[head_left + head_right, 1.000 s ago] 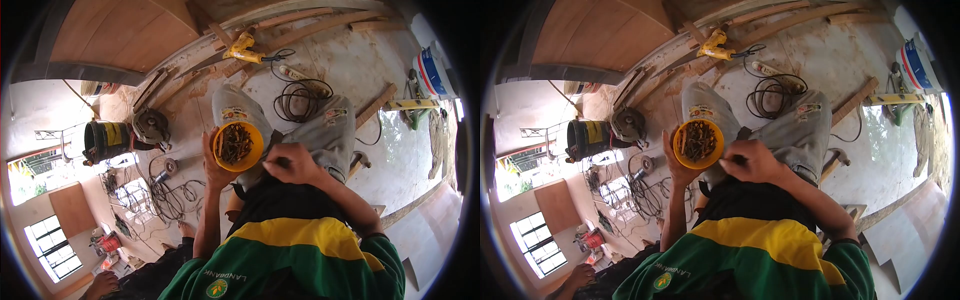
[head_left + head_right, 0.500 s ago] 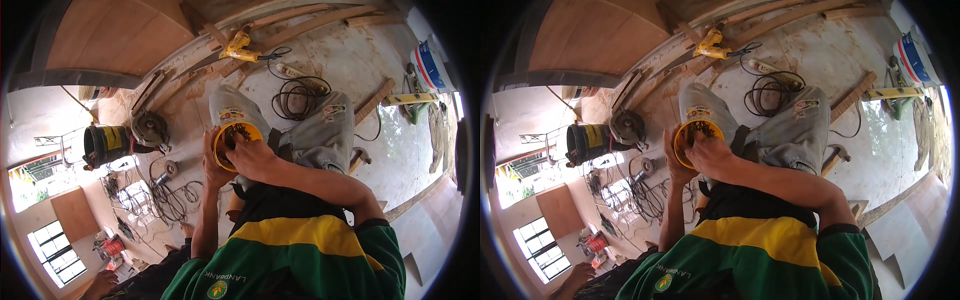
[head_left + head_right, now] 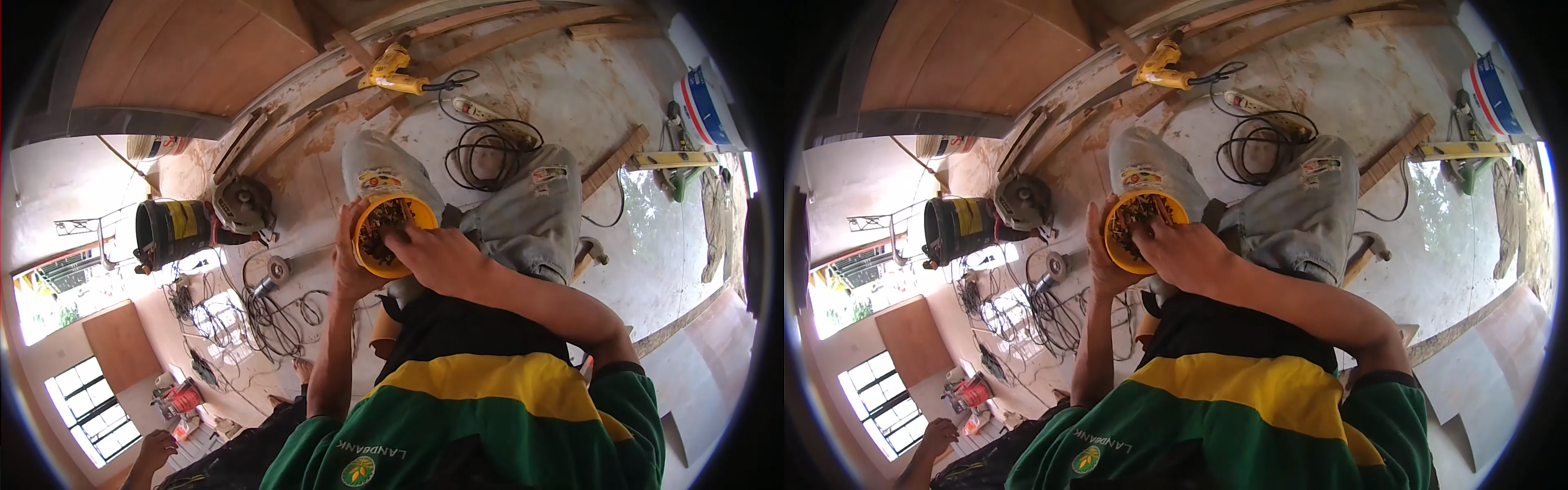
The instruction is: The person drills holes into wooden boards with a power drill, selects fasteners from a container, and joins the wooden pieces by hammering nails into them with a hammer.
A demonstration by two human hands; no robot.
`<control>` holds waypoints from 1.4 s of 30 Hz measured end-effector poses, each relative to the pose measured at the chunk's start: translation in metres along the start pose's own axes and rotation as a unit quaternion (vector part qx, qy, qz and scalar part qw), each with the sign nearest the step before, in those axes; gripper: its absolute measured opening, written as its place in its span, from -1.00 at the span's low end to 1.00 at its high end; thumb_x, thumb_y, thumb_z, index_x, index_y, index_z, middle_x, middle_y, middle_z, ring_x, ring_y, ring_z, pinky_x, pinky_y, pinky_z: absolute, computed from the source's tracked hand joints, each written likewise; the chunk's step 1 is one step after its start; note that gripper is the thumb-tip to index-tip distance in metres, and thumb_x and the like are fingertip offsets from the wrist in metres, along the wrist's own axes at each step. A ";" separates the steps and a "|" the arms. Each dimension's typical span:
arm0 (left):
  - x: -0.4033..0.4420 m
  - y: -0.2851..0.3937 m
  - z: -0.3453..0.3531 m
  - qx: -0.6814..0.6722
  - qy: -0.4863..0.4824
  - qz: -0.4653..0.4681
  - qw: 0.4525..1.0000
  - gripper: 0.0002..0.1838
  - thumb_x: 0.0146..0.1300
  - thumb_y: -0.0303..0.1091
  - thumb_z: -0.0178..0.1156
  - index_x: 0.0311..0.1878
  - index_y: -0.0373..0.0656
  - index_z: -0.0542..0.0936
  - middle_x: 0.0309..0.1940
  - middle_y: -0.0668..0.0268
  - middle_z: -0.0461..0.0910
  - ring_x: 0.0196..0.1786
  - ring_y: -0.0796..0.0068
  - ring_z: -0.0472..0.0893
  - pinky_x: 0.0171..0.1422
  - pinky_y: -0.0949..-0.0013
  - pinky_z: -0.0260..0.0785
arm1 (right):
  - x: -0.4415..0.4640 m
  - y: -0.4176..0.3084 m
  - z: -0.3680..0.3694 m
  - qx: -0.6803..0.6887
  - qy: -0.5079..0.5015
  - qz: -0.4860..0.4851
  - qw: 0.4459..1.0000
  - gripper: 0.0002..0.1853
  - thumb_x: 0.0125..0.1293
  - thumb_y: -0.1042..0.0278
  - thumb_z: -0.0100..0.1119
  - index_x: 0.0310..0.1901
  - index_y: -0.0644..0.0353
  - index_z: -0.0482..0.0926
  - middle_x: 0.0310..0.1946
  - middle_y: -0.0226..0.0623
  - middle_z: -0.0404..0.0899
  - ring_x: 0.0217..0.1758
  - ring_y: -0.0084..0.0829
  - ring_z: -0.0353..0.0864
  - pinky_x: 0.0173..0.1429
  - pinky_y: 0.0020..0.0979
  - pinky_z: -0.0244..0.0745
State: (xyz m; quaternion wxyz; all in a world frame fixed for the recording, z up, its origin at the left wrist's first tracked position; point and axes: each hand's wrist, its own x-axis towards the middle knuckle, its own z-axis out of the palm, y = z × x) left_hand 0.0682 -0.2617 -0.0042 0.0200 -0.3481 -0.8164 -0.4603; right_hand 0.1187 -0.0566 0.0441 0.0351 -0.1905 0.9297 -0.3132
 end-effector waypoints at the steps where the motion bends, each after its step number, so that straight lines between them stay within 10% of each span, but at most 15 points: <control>1: 0.003 0.002 -0.003 0.020 -0.008 0.022 1.000 0.53 -0.30 -0.22 0.77 0.59 -0.24 -0.21 0.49 -0.03 0.23 0.45 0.03 0.41 0.43 0.12 0.41 | 0.004 0.002 0.003 0.000 0.000 0.000 1.000 -0.61 0.25 0.32 0.18 0.11 0.22 0.53 -0.13 -0.10 0.58 -0.20 -0.19 0.73 -0.25 -0.27 0.71; 6: 0.015 0.011 -0.010 0.080 -0.048 0.039 0.995 0.53 -0.30 -0.19 0.77 0.59 -0.26 -0.21 0.48 0.00 0.25 0.43 0.05 0.44 0.43 0.15 0.41 | 0.022 0.007 0.018 -0.075 -0.026 -0.031 0.996 -0.69 0.28 0.26 0.14 -0.05 0.29 0.62 -0.44 -0.17 0.64 -0.32 -0.34 0.72 -0.36 -0.32 0.68; 16: 0.008 0.002 -0.008 0.061 -0.031 0.024 0.997 0.54 -0.26 -0.12 0.75 0.57 -0.34 -0.24 0.48 -0.05 0.25 0.41 0.13 0.47 0.46 0.22 0.38 | -0.021 0.010 0.010 -0.054 0.015 -0.070 0.996 -0.79 0.30 0.28 0.12 -0.19 0.24 0.61 -0.18 -0.12 0.58 -0.17 -0.29 0.69 -0.31 -0.28 0.67; 21: 0.007 0.001 -0.007 0.054 -0.039 0.026 0.997 0.53 -0.21 -0.07 0.72 0.57 -0.35 -0.26 0.47 -0.05 0.27 0.41 0.14 0.48 0.46 0.22 0.37 | -0.026 0.002 -0.007 -0.009 -0.129 -0.023 0.991 -0.76 0.27 0.39 0.10 -0.04 0.21 0.50 -0.05 -0.10 0.53 -0.29 -0.13 0.74 -0.22 -0.18 0.69; 34: 0.009 0.007 -0.008 0.111 -0.052 0.026 0.992 0.48 -0.21 -0.18 0.73 0.59 -0.25 -0.22 0.43 -0.02 0.33 0.41 0.06 0.47 0.46 0.14 0.36 | -0.004 -0.010 0.001 0.000 -0.050 0.008 0.999 -0.52 0.34 0.33 0.05 0.30 -0.20 0.45 -0.13 -0.08 0.56 -0.40 -0.16 0.73 -0.36 -0.20 0.70; 36: 0.013 0.011 -0.006 0.084 -0.033 0.032 0.995 0.44 -0.25 -0.21 0.74 0.57 -0.27 -0.12 0.41 0.02 0.37 0.43 0.03 0.45 0.48 0.09 0.35 | 0.003 -0.009 0.010 -0.053 -0.039 -0.018 0.998 -0.80 0.31 0.28 0.12 -0.09 0.08 0.59 -0.15 -0.11 0.59 -0.38 -0.27 0.75 -0.36 -0.28 0.69; 42: 0.011 0.004 -0.006 0.061 -0.030 0.031 0.997 0.46 -0.29 -0.21 0.76 0.56 -0.31 -0.11 0.42 0.02 0.35 0.38 0.07 0.50 0.41 0.11 0.42 | 0.009 -0.006 0.017 -0.054 -0.055 -0.012 0.997 -0.81 0.29 0.25 0.13 -0.21 0.16 0.62 -0.23 -0.15 0.60 -0.32 -0.30 0.75 -0.35 -0.26 0.68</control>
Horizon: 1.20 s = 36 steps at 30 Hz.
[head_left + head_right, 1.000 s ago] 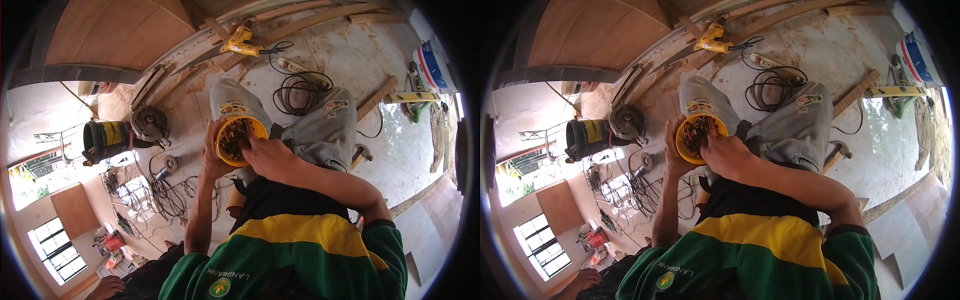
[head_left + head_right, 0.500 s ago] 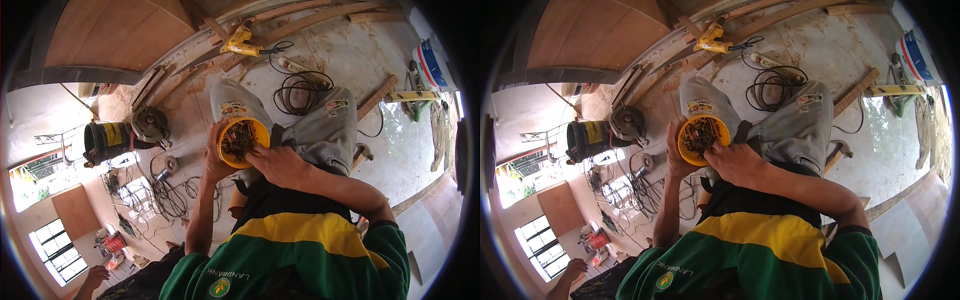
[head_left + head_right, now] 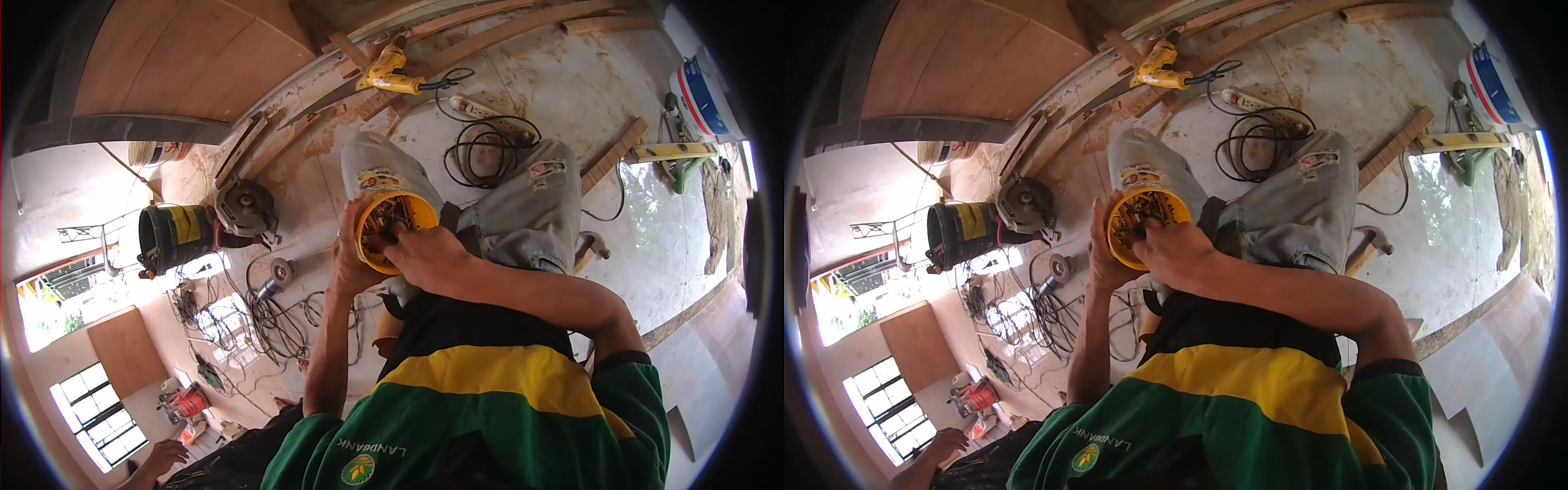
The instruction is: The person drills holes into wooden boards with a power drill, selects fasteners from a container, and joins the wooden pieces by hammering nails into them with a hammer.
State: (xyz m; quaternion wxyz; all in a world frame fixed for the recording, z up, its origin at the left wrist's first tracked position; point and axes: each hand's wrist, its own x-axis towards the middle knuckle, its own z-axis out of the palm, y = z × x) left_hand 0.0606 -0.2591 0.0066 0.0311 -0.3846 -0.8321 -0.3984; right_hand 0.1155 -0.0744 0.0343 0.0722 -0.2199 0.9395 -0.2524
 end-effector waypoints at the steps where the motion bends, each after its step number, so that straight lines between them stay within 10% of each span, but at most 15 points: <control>1: -0.002 -0.002 0.000 0.008 -0.008 -0.011 1.000 0.52 -0.30 -0.18 0.76 0.57 -0.32 -0.19 0.46 -0.02 0.30 0.34 0.12 0.55 0.33 0.18 0.50 | -0.002 0.002 -0.003 0.000 0.000 0.000 1.000 -0.81 0.29 0.25 0.13 -0.21 0.16 0.62 -0.23 -0.15 0.60 -0.32 -0.30 0.75 -0.35 -0.26 0.68; 16: 0.001 0.002 0.005 -0.098 0.017 -0.045 0.994 0.57 -0.36 -0.28 0.78 0.60 -0.24 -0.22 0.46 0.01 0.28 0.40 0.14 0.48 0.42 0.17 0.42 | -0.032 0.028 0.004 0.148 0.076 -0.004 0.986 -0.80 0.26 0.41 0.19 -0.08 0.18 0.54 -0.24 -0.17 0.64 -0.29 -0.15 0.74 -0.26 -0.21 0.66; 18: 0.000 0.003 0.003 -0.078 0.016 -0.049 0.996 0.58 -0.37 -0.27 0.78 0.60 -0.24 -0.22 0.46 0.00 0.28 0.40 0.13 0.48 0.42 0.17 0.42 | -0.036 0.031 0.006 0.273 0.267 -0.040 0.923 -0.76 0.22 0.48 0.28 -0.08 0.18 0.53 -0.27 -0.19 0.61 -0.35 -0.20 0.71 -0.31 -0.26 0.61; 24: 0.001 0.004 -0.001 -0.052 0.007 -0.059 0.997 0.58 -0.39 -0.20 0.79 0.60 -0.26 -0.19 0.44 -0.02 0.31 0.39 0.10 0.49 0.42 0.19 0.42 | -0.051 0.060 -0.005 0.472 0.194 0.155 0.846 -0.68 0.31 0.39 0.36 0.00 0.34 0.51 -0.42 -0.24 0.62 -0.44 -0.48 0.68 -0.35 -0.41 0.55; 36: 0.009 0.009 -0.001 0.019 -0.026 0.014 0.999 0.47 -0.38 -0.19 0.77 0.57 -0.30 -0.03 0.40 -0.01 0.34 0.45 0.02 0.40 0.52 0.10 0.28 | -0.049 0.063 0.018 0.616 0.059 0.127 0.775 -0.55 0.35 0.39 0.29 0.22 0.40 0.51 -0.39 -0.21 0.72 -0.44 -0.51 0.73 -0.27 -0.45 0.62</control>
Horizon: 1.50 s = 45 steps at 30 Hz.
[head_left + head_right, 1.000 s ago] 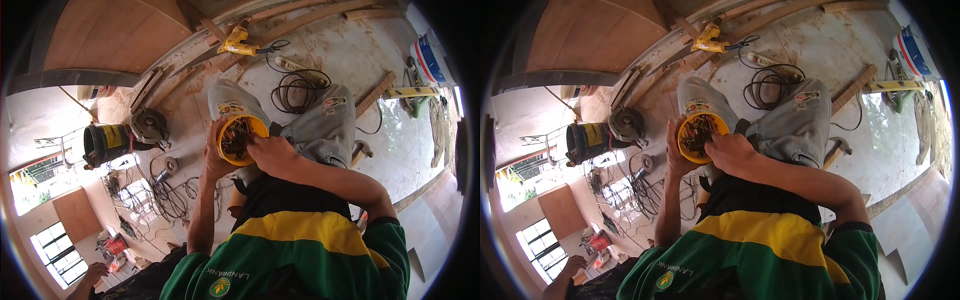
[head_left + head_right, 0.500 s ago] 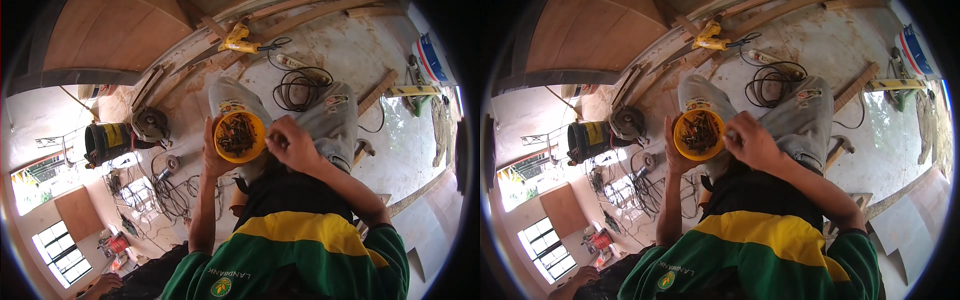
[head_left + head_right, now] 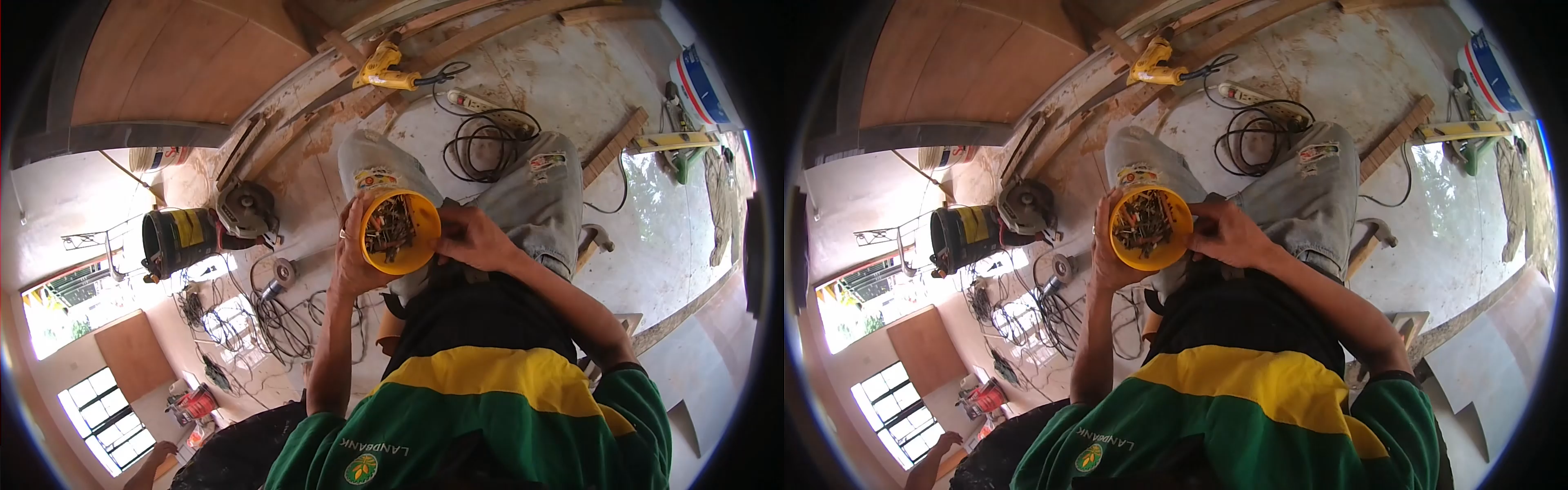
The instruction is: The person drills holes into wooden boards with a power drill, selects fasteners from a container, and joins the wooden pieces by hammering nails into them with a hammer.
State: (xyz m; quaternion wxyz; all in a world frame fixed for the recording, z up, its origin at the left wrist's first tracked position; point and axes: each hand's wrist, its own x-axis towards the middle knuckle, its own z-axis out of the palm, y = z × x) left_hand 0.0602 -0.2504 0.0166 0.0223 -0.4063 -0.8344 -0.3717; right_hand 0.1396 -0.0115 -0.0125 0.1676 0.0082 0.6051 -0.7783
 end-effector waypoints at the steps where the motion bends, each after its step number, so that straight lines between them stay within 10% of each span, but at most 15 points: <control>1: -0.001 0.000 0.000 0.001 0.003 0.004 1.000 0.45 -0.38 -0.19 0.77 0.57 -0.30 0.00 0.41 -0.01 0.33 0.46 0.01 0.38 0.53 0.09 0.25 | 0.000 0.000 0.000 0.001 0.001 -0.001 1.000 -0.55 0.35 0.39 0.29 0.22 0.40 0.51 -0.39 -0.21 0.72 -0.44 -0.51 0.73 -0.27 -0.45 0.62; 13: -0.011 0.007 -0.007 -0.243 0.022 -0.069 0.967 0.30 -0.17 -0.02 0.58 0.56 -0.31 0.03 0.47 -0.07 0.24 0.46 0.04 0.38 0.52 0.09 0.27 | 0.000 -0.002 0.000 -0.002 -0.011 -0.003 1.000 -0.43 0.35 0.31 0.35 0.33 0.35 0.47 -0.38 -0.23 0.75 -0.45 -0.57 0.70 -0.27 -0.49 0.61; 20: -0.014 0.010 -0.011 -0.078 0.011 -0.073 0.994 0.18 -0.08 -0.10 0.51 0.53 -0.37 0.08 0.42 -0.12 0.30 0.41 0.04 0.43 0.50 0.12 0.28 | 0.003 -0.008 -0.002 -0.009 -0.024 0.007 1.000 -0.41 0.37 0.30 0.32 0.36 0.37 0.44 -0.36 -0.21 0.76 -0.46 -0.58 0.69 -0.28 -0.49 0.60; 31: -0.010 0.014 0.003 -0.040 0.055 -0.073 0.995 0.38 -0.45 -0.27 0.73 0.53 -0.24 0.11 0.39 -0.03 0.33 0.41 -0.09 0.37 0.49 0.02 0.27 | 0.007 0.000 -0.002 -0.010 -0.023 -0.017 1.000 -0.45 0.39 0.34 0.29 0.36 0.34 0.44 -0.38 -0.22 0.75 -0.50 -0.57 0.67 -0.31 -0.48 0.58; 34: -0.008 0.014 0.005 -0.039 0.067 -0.072 0.994 0.34 -0.43 -0.30 0.73 0.51 -0.23 0.15 0.39 -0.03 0.33 0.40 -0.09 0.38 0.48 0.04 0.29 | 0.003 -0.014 -0.001 -0.072 -0.002 0.007 0.997 -0.57 0.36 0.33 0.32 0.22 0.30 0.57 -0.43 -0.24 0.70 -0.47 -0.53 0.68 -0.32 -0.45 0.56; 36: -0.008 0.015 0.006 -0.045 0.063 -0.089 0.993 0.31 -0.41 -0.29 0.73 0.50 -0.22 0.17 0.39 -0.03 0.34 0.40 -0.08 0.38 0.48 0.03 0.29 | 0.002 -0.027 0.007 -0.210 0.171 -0.108 0.956 -0.73 0.35 0.34 0.34 -0.03 0.30 0.60 -0.45 -0.28 0.65 -0.44 -0.48 0.66 -0.32 -0.39 0.52; 39: -0.003 0.015 0.006 -0.049 0.056 -0.080 0.994 0.28 -0.40 -0.28 0.74 0.48 -0.22 0.21 0.39 -0.01 0.36 0.41 -0.07 0.39 0.48 0.02 0.29 | 0.019 -0.047 0.025 -0.303 0.103 -0.304 0.897 -0.85 0.31 0.34 0.30 -0.23 0.23 0.58 -0.44 -0.22 0.65 -0.36 -0.28 0.70 -0.26 -0.30 0.58; 45: 0.007 0.019 0.007 -0.044 0.060 -0.044 0.996 0.23 -0.37 -0.27 0.74 0.46 -0.21 0.25 0.38 0.00 0.38 0.41 -0.06 0.39 0.48 0.01 0.28 | 0.070 -0.025 0.057 -0.515 0.004 -0.129 0.847 -0.91 0.25 0.35 0.14 -0.30 0.13 0.60 -0.25 -0.12 0.69 -0.16 -0.14 0.72 -0.05 -0.18 0.64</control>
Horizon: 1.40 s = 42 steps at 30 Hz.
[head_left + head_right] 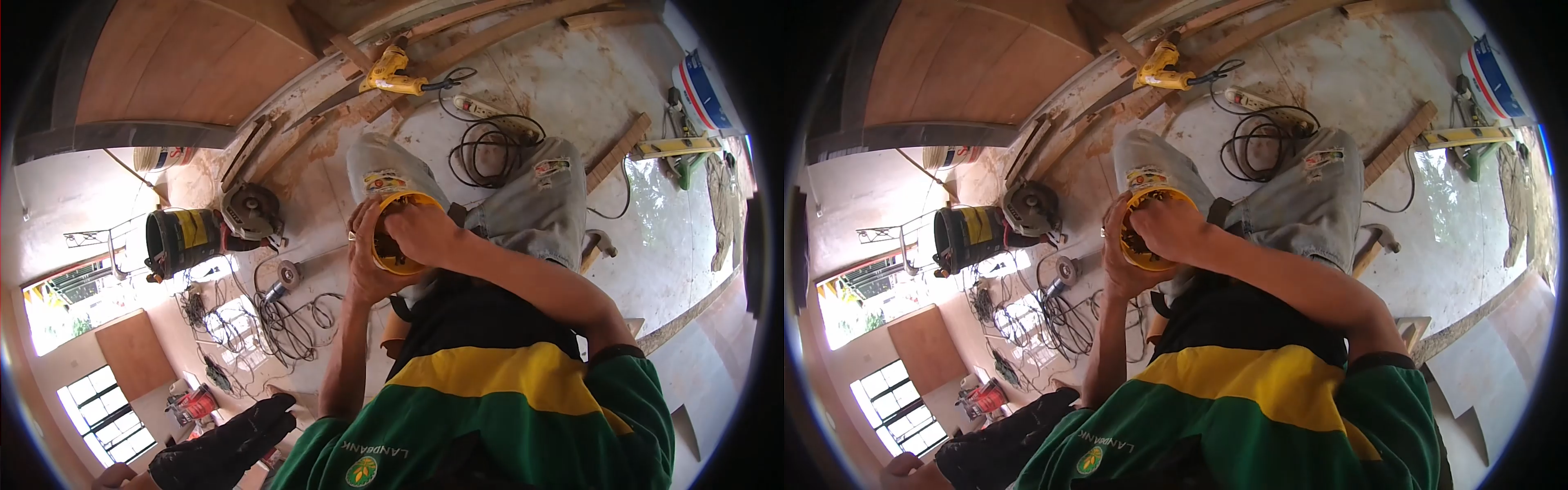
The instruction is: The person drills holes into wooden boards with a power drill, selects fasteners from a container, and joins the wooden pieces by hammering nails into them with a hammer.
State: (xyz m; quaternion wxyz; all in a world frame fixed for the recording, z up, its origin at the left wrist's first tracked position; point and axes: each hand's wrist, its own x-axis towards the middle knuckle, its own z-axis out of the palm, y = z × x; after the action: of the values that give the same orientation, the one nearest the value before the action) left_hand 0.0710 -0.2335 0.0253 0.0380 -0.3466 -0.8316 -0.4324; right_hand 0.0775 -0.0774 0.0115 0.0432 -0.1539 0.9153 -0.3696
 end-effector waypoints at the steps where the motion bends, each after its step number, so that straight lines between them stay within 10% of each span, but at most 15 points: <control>1: 0.000 0.000 -0.001 0.006 -0.004 0.000 1.000 0.23 -0.36 -0.27 0.74 0.46 -0.21 0.24 0.38 0.00 0.38 0.40 -0.06 0.39 0.48 0.01 0.27 | 0.003 0.002 0.001 0.001 0.000 -0.002 1.000 -0.91 0.25 0.35 0.14 -0.30 0.13 0.60 -0.25 -0.12 0.69 -0.16 -0.14 0.72 -0.05 -0.18 0.64; 10: -0.006 -0.001 -0.001 -0.016 0.005 -0.068 0.998 0.25 -0.40 -0.30 0.72 0.46 -0.19 0.22 0.35 -0.02 0.38 0.40 -0.04 0.39 0.46 0.06 0.31 | 0.001 0.017 -0.034 0.186 -0.027 -0.106 0.977 -0.81 0.21 0.36 0.28 -0.17 0.24 0.65 -0.25 -0.07 0.72 -0.12 -0.02 0.70 -0.02 -0.10 0.61; 18: -0.011 -0.011 -0.002 0.006 0.004 -0.039 0.999 0.33 -0.39 -0.19 0.75 0.49 -0.22 0.13 0.39 0.01 0.33 0.37 0.08 0.46 0.45 0.12 0.39 | -0.030 0.041 -0.079 0.439 0.114 0.054 0.890 -0.90 0.35 0.42 0.29 -0.26 0.26 0.63 -0.36 -0.25 0.69 -0.40 -0.50 0.70 -0.23 -0.42 0.56; 22: -0.013 -0.013 -0.004 0.004 -0.006 -0.024 1.000 0.35 -0.40 -0.18 0.76 0.49 -0.22 0.13 0.41 -0.02 0.29 0.38 0.05 0.45 0.46 0.11 0.37 | -0.065 0.046 -0.083 0.434 0.071 0.088 0.894 -0.91 0.36 0.46 0.29 -0.28 0.29 0.61 -0.39 -0.38 0.67 -0.36 -0.68 0.64 -0.26 -0.47 0.52; 34: -0.004 -0.003 0.006 0.007 0.040 0.015 0.999 0.18 -0.29 -0.23 0.73 0.43 -0.21 0.24 0.32 -0.03 0.41 0.39 -0.10 0.39 0.48 -0.03 0.25 | -0.081 0.026 -0.025 0.252 0.097 -0.041 0.962 -0.85 0.17 0.47 0.39 -0.25 0.22 0.63 -0.38 -0.18 0.65 -0.29 -0.10 0.68 -0.24 -0.22 0.58; 42: -0.011 -0.005 0.006 -0.040 0.037 -0.061 0.997 0.25 -0.35 -0.26 0.75 0.46 -0.18 0.20 0.33 -0.02 0.39 0.40 -0.05 0.39 0.47 0.02 0.28 | -0.068 0.022 -0.034 0.354 0.175 0.099 0.913 -0.85 0.33 0.40 0.38 -0.21 0.29 0.65 -0.49 -0.25 0.64 -0.46 -0.52 0.64 -0.33 -0.46 0.47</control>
State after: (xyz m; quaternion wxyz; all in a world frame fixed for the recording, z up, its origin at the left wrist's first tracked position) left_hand 0.0778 -0.2364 0.0142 0.0282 -0.2805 -0.8311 -0.4794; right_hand 0.1302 -0.0182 0.0183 -0.0296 0.0302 0.7279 -0.6844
